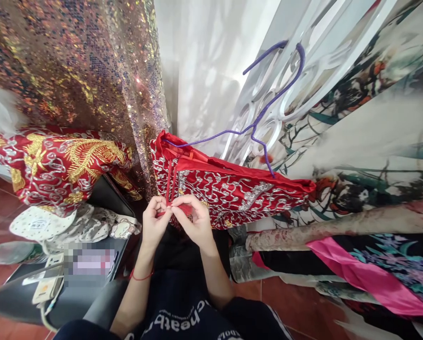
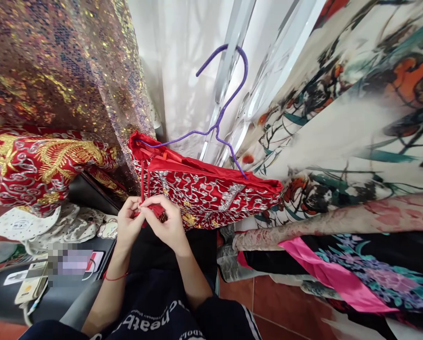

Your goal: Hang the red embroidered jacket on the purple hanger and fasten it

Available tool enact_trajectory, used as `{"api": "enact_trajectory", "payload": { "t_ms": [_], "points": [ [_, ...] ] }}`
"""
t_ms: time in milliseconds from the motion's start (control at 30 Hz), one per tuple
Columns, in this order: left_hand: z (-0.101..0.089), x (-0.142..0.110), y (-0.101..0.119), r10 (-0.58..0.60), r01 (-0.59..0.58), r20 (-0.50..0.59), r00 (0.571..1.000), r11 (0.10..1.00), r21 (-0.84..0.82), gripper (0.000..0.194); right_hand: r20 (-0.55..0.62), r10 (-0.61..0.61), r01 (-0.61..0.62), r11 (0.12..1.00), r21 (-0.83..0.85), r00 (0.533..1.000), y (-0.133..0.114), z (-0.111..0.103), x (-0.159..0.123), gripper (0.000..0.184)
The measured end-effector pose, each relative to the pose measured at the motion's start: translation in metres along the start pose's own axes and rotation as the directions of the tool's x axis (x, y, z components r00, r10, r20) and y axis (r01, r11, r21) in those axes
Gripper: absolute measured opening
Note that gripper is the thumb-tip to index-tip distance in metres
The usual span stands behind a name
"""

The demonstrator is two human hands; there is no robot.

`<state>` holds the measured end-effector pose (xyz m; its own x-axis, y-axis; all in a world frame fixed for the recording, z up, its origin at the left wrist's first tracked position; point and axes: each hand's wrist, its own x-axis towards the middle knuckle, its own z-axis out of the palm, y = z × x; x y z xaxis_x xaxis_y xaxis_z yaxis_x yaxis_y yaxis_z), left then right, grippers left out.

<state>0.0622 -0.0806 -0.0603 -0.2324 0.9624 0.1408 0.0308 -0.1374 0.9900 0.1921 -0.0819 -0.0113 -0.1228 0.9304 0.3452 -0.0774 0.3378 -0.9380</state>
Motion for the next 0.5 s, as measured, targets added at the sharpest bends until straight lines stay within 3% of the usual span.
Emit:
{"api": "enact_trajectory", "payload": {
  "t_ms": [167,367,500],
  "points": [
    [0.002,-0.003,0.004,0.041,-0.041,-0.004,0.999,0.995,-0.09,0.036,-0.058,0.057,-0.047,0.984,0.169,0.997,0.008,0.007,0.014,0.007],
    [0.001,-0.007,0.007,0.096,-0.089,0.04,0.995,0.986,-0.143,0.033,-0.004,-0.025,0.024,0.999,-0.045,1.0,0.014,0.008,0.015,0.009],
    [0.002,-0.01,0.004,0.089,-0.071,0.088,0.992,0.979,-0.189,0.031,0.068,-0.005,0.021,0.971,-0.236,0.998,0.014,0.006,0.012,0.019]
  ]
}}
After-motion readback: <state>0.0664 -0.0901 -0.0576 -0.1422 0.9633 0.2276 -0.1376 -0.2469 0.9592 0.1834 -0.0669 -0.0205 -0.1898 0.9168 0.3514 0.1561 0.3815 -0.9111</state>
